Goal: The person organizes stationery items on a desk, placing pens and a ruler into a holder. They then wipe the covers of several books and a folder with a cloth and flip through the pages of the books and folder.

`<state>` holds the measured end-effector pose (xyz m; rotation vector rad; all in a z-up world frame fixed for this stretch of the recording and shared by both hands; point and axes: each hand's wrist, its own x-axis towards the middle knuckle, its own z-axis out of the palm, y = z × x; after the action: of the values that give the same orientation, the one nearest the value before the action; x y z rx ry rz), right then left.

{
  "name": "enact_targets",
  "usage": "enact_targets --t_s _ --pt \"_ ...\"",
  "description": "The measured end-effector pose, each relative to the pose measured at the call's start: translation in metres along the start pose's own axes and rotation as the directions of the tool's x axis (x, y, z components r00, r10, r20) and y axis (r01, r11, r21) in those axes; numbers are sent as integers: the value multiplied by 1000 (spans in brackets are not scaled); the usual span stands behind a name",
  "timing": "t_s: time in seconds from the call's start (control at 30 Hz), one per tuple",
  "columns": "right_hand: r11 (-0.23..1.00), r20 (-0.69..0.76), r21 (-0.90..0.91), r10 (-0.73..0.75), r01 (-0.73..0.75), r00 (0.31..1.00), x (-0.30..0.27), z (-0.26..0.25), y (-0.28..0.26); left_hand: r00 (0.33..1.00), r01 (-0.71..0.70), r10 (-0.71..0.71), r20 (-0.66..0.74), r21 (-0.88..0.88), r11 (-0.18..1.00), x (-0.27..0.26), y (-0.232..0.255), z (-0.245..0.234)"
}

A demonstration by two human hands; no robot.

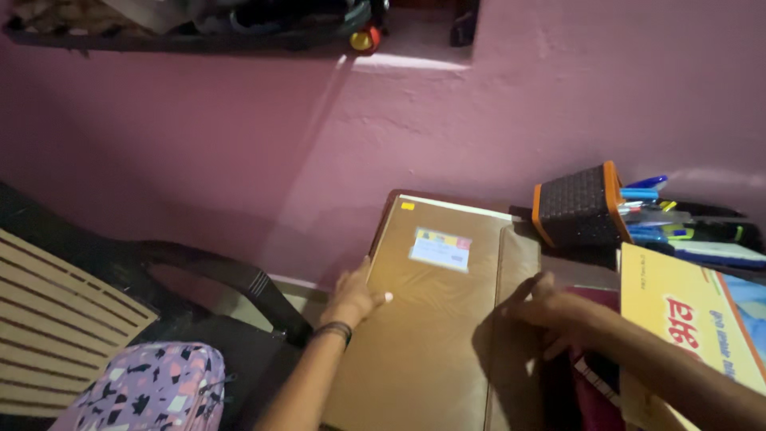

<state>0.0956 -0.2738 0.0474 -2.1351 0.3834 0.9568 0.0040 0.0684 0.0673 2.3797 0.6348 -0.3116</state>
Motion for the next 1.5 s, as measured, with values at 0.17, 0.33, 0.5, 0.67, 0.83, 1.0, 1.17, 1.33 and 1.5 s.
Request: enact_targets --t_s 0.17,0.33,0.5,0.67,0.83,1.0,1.17,1.33,1.5 --pt "989 -75 -99 -114 106 991 -26 12 -29 997 30 -22 -72 122 992 -1 26 -8" --pt "896 -152 -437 -159 78 975 13 9 -32 993 41 -18 -119 192 981 15 49 -9" --pt "715 -201 -674 -421 188 884 59 6 -31 986 49 -4 -169 259 965 38 66 0" --pt "721 -246 -692 -258 17 934 55 3 -41 976 -10 58 -209 227 974 59 66 5" --pt "814 -298 -574 -308 88 904 36 -1 -53 939 -66 97 -331 105 992 65 59 13" --pt "845 -273 -534 -193 18 943 30 -3 -59 961 32 8 -275 141 990 63 82 3" --pt "771 -242 -635 -253 44 937 25 -9 -61 976 99 -66 -210 147 984 49 96 -6" --pt "587 -162 -773 -552 243 818 0 -14 -58 977 108 -82 -195 130 986 31 114 -1" --pt "397 -136 -723 -884 566 447 -59 -68 -36 893 -236 305 -331 232 944 -28 181 18"
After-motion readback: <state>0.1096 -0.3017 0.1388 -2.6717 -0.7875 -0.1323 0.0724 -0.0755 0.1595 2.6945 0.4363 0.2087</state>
